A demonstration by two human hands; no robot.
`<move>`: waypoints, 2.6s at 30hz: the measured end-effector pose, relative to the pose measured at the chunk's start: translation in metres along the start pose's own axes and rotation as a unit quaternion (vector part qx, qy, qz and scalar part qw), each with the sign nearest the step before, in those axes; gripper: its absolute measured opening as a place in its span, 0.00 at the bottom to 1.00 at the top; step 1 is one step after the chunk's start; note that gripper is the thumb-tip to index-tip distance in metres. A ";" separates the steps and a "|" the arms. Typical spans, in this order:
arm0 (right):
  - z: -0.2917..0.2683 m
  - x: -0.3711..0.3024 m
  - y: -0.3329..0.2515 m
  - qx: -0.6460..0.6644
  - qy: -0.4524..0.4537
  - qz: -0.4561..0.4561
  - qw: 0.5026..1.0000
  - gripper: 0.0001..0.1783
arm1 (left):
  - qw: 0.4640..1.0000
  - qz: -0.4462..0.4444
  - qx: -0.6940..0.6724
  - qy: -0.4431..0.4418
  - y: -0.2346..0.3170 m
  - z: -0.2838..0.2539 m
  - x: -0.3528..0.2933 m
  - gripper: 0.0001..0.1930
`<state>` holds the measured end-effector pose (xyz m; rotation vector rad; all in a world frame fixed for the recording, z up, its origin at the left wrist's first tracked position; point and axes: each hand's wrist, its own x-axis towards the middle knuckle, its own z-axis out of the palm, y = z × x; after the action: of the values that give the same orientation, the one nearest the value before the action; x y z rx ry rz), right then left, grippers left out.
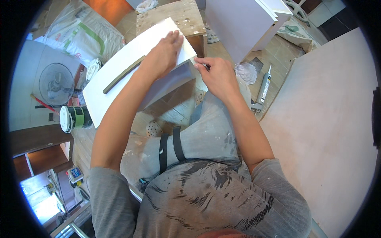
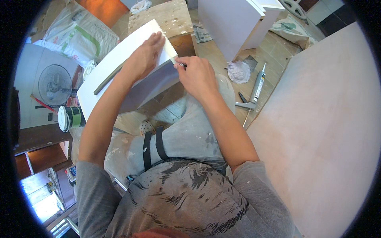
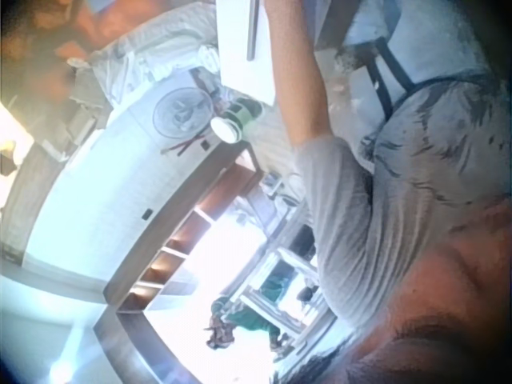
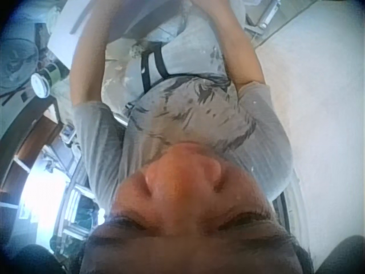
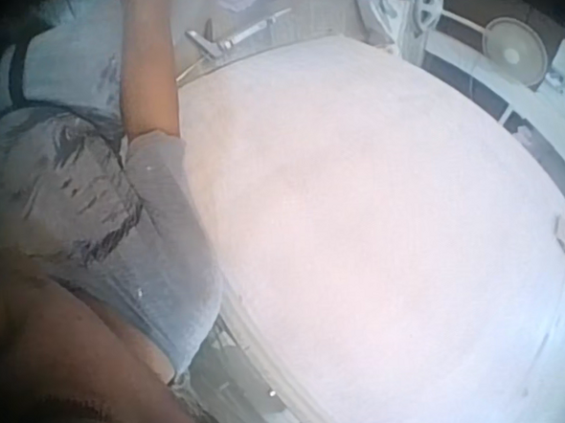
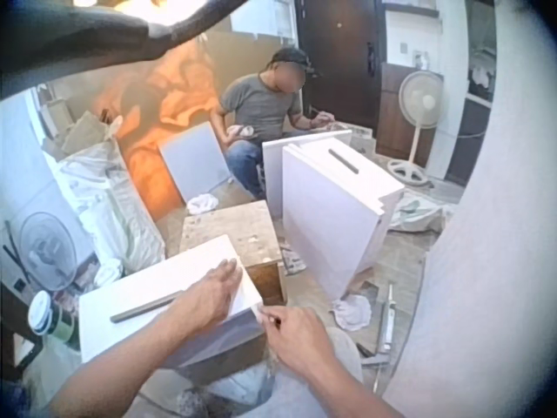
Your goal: The person wipes a white cabinet door with a cloth, then applies masking tape to its edges. The person handles the door and tape throughout the clip.
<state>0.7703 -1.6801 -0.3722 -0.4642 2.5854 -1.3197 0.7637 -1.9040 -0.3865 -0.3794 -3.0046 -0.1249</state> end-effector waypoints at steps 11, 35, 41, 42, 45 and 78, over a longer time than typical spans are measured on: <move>-0.002 0.007 0.007 0.116 -0.019 -0.004 0.993 0.11 | 0.995 0.032 -0.088 -0.016 0.027 -0.025 -0.025 0.27; -0.006 0.013 0.007 0.092 -0.053 -0.007 0.994 0.11 | 0.997 0.069 -0.041 -0.009 0.027 -0.022 -0.027 0.32; -0.003 0.015 0.015 0.094 -0.046 -0.023 0.994 0.11 | 0.996 0.082 -0.024 -0.004 0.026 -0.021 -0.027 0.30; -0.005 0.015 0.014 0.093 -0.046 -0.019 0.994 0.11 | 0.996 0.081 -0.035 -0.007 0.026 -0.022 -0.027 0.30; -0.006 0.012 0.009 0.117 -0.060 -0.012 0.991 0.11 | 0.996 0.056 -0.063 -0.006 0.023 -0.020 -0.028 0.28; -0.006 0.014 0.007 0.084 -0.071 -0.008 0.994 0.10 | 0.976 -0.178 -0.102 0.067 -0.044 0.001 0.035 0.28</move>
<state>0.7539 -1.6765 -0.3752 -0.5307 2.3368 -1.4395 0.7192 -1.9381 -0.3859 0.1510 -2.8983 -0.4713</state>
